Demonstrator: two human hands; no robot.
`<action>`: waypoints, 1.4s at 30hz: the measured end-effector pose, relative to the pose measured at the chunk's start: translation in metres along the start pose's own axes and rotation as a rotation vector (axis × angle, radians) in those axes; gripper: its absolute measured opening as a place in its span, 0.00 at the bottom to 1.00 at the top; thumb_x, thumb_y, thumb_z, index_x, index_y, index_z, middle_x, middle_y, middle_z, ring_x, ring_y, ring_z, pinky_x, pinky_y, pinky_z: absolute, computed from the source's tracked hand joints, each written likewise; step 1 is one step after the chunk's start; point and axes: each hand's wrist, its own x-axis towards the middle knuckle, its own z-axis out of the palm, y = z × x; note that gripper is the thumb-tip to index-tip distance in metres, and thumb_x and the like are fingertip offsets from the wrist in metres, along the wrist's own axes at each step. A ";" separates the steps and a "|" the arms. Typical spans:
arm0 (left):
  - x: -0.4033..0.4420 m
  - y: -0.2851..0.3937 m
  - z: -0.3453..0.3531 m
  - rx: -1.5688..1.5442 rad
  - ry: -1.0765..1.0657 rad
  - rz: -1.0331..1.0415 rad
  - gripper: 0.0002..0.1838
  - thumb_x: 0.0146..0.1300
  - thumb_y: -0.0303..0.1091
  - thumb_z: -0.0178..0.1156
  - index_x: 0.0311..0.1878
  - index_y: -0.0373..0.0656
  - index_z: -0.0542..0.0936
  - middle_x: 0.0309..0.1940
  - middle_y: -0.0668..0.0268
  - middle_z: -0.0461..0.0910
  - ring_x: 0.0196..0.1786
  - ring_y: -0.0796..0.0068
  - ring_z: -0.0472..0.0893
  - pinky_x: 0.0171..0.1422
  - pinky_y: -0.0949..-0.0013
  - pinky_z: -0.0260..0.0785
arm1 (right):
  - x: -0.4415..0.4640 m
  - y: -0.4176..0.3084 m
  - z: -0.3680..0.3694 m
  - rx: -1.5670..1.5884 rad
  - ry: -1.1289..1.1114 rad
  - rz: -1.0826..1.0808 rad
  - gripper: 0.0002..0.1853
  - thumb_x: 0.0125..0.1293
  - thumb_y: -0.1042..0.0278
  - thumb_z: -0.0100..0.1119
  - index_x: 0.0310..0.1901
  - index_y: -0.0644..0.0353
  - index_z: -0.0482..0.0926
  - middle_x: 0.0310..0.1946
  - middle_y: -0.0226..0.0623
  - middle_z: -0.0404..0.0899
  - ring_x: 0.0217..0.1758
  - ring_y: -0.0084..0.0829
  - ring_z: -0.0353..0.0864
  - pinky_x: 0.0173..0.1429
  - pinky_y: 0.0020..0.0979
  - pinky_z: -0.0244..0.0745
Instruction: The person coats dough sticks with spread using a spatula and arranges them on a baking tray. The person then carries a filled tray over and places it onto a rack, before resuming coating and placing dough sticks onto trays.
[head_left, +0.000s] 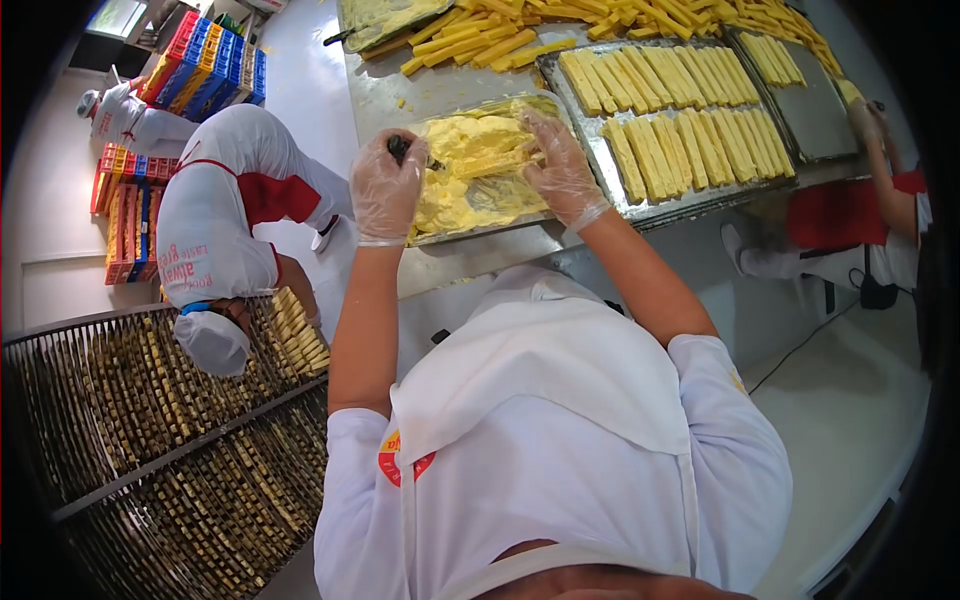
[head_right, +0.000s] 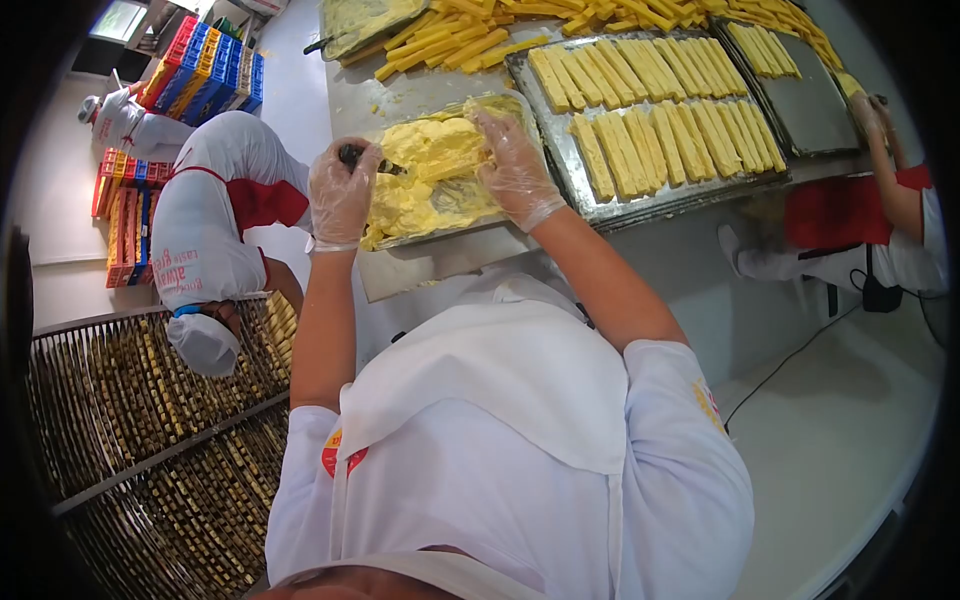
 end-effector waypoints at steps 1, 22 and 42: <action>0.000 0.007 -0.004 -0.069 -0.021 -0.043 0.09 0.62 0.35 0.69 0.37 0.40 0.83 0.25 0.63 0.79 0.32 0.74 0.81 0.39 0.66 0.73 | -0.003 0.002 0.002 0.031 0.008 -0.005 0.40 0.54 0.84 0.58 0.73 0.55 0.65 0.55 0.52 0.68 0.58 0.51 0.72 0.65 0.42 0.70; -0.003 -0.016 -0.026 -0.335 -0.124 -0.008 0.08 0.66 0.31 0.67 0.41 0.35 0.81 0.30 0.64 0.83 0.33 0.78 0.79 0.41 0.72 0.73 | -0.089 -0.023 -0.060 0.395 0.723 0.345 0.13 0.52 0.80 0.69 0.40 0.68 0.80 0.43 0.36 0.78 0.40 0.25 0.81 0.44 0.26 0.80; -0.061 0.030 -0.036 -0.191 -0.212 0.485 0.16 0.54 0.17 0.70 0.45 0.42 0.82 0.41 0.57 0.85 0.40 0.58 0.85 0.46 0.62 0.78 | -0.118 0.028 -0.090 -0.250 0.695 0.419 0.07 0.60 0.71 0.64 0.37 0.63 0.84 0.34 0.44 0.83 0.34 0.41 0.83 0.38 0.37 0.77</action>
